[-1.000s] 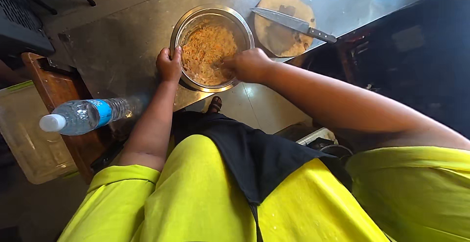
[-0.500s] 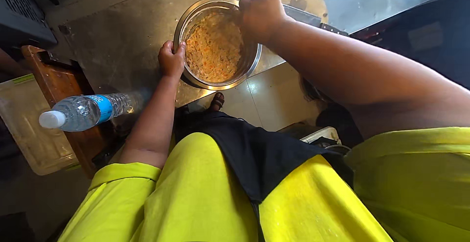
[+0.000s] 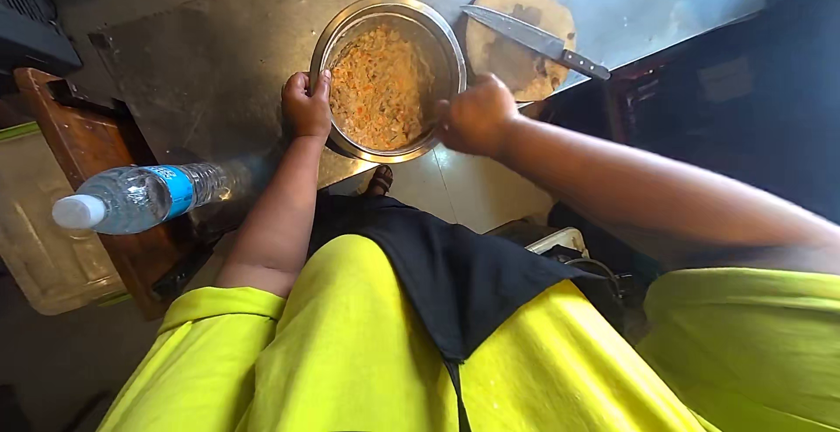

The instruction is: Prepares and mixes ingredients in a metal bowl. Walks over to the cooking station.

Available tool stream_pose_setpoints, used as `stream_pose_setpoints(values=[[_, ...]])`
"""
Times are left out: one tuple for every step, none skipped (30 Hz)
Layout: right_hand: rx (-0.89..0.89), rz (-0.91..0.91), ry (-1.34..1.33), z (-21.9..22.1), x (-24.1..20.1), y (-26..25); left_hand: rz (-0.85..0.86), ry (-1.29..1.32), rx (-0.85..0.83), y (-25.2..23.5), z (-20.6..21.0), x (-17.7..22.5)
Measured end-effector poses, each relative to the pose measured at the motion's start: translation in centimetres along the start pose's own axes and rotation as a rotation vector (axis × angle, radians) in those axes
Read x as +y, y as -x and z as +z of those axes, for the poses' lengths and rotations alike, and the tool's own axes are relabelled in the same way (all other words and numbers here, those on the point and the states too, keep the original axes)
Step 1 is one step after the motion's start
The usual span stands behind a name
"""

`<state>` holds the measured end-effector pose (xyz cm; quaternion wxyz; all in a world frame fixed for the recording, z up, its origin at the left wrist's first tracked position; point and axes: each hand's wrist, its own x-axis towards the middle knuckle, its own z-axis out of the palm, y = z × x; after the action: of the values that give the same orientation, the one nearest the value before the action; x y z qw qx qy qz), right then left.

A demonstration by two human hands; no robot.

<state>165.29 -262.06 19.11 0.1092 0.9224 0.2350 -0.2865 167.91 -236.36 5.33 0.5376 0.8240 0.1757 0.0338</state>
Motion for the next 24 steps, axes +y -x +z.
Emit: stream_pose_setpoints(values=[[0.054, 0.023, -0.064, 0.9, -1.1, 0.1, 0.0, 0.005, -0.001, 0.0, 0.0, 0.0], [0.127, 0.045, -0.119, 1.8, -2.3, 0.1, 0.0, 0.011, -0.011, 0.1, 0.0, 0.1], [0.182, 0.074, -0.175, 2.3, -3.6, -0.2, 0.003, 0.014, -0.021, 0.1, -0.1, 0.2], [0.19, 0.117, -0.238, 2.3, -4.8, -0.5, 0.005, 0.002, -0.036, 0.2, -0.4, 0.4], [0.173, 0.167, -0.314, 1.8, -5.8, -1.0, 0.01, -0.015, -0.059, 0.2, -0.7, 0.6], [0.155, 0.228, -0.373, 1.9, -6.1, -1.8, 0.015, -0.027, -0.077, 0.1, -0.9, 0.6], [0.109, 0.289, -0.462, 1.7, -6.2, -2.6, 0.024, -0.032, -0.084, 0.1, -1.0, 0.6], [0.055, 0.344, -0.56, 1.3, -6.0, -3.3, 0.035, -0.033, -0.085, 0.1, -1.0, 0.4], [0.007, 0.391, -0.667, 1.0, -5.5, -3.9, 0.048, -0.031, -0.08, 0.0, -0.9, 0.1], [-0.015, 0.427, -0.78, 1.0, -4.8, -4.5, 0.06, -0.029, -0.075, -0.1, -0.9, -0.1], [-0.014, 0.452, -0.889, 1.2, -4.1, -4.9, 0.069, -0.028, -0.068, -0.1, -0.8, -0.2], [0.002, 0.468, -0.993, 1.5, -3.4, -5.3, 0.075, -0.025, -0.06, 0.0, -0.7, -0.3], [0.018, 0.478, -1.095, 1.5, -2.7, -5.4, 0.077, -0.028, -0.054, 0.0, -0.6, -0.3], [0.02, 0.487, -1.19, 1.1, -2.2, -5.4, 0.071, -0.033, -0.056, 0.1, -0.6, -0.2], [0.012, 0.497, -1.269, 0.5, -1.8, -5.2, 0.059, -0.037, -0.06, 0.1, -0.6, -0.2], [0.007, 0.511, -1.328, 0.0, -1.4, -5.1, 0.053, -0.038, -0.061, 0.2, -0.7, -0.1], [0.008, 0.523, -1.364, -0.4, -0.9, -4.9, 0.054, -0.037, -0.061, 0.2, -0.7, -0.1], [0.008, 0.531, -1.384, -0.7, -0.3, -4.7, 0.06, -0.032, -0.061, 0.2, -0.6, 0.0], [0.016, 0.537, -1.399, -0.9, 0.3, -4.6, 0.066, -0.025, -0.059, 0.1, -0.6, 0.0], [0.022, 0.537, -1.414, -1.0, 1.0, -4.4, 0.068, -0.013, -0.057, 0.1, -0.6, 0.0], [0.022, 0.531, -1.445, -1.2, 1.6, -4.2, 0.064, -0.004, -0.056, 0.1, -0.6, 0.0], [0.023, 0.521, -1.48, -1.4, 2.2, -3.9, 0.059, 0.001, -0.058, 0.1, -0.6, 0.0], [0.034, 0.514, -1.502, -1.6, 2.7, -3.5, 0.05, 0.002, -0.061, 0.1, -0.6, 0.0], [0.054, 0.516, -1.495, -2.0, 3.1, -3.0, 0.045, 0.005, -0.064, 0.2, -0.5, 0.0]])
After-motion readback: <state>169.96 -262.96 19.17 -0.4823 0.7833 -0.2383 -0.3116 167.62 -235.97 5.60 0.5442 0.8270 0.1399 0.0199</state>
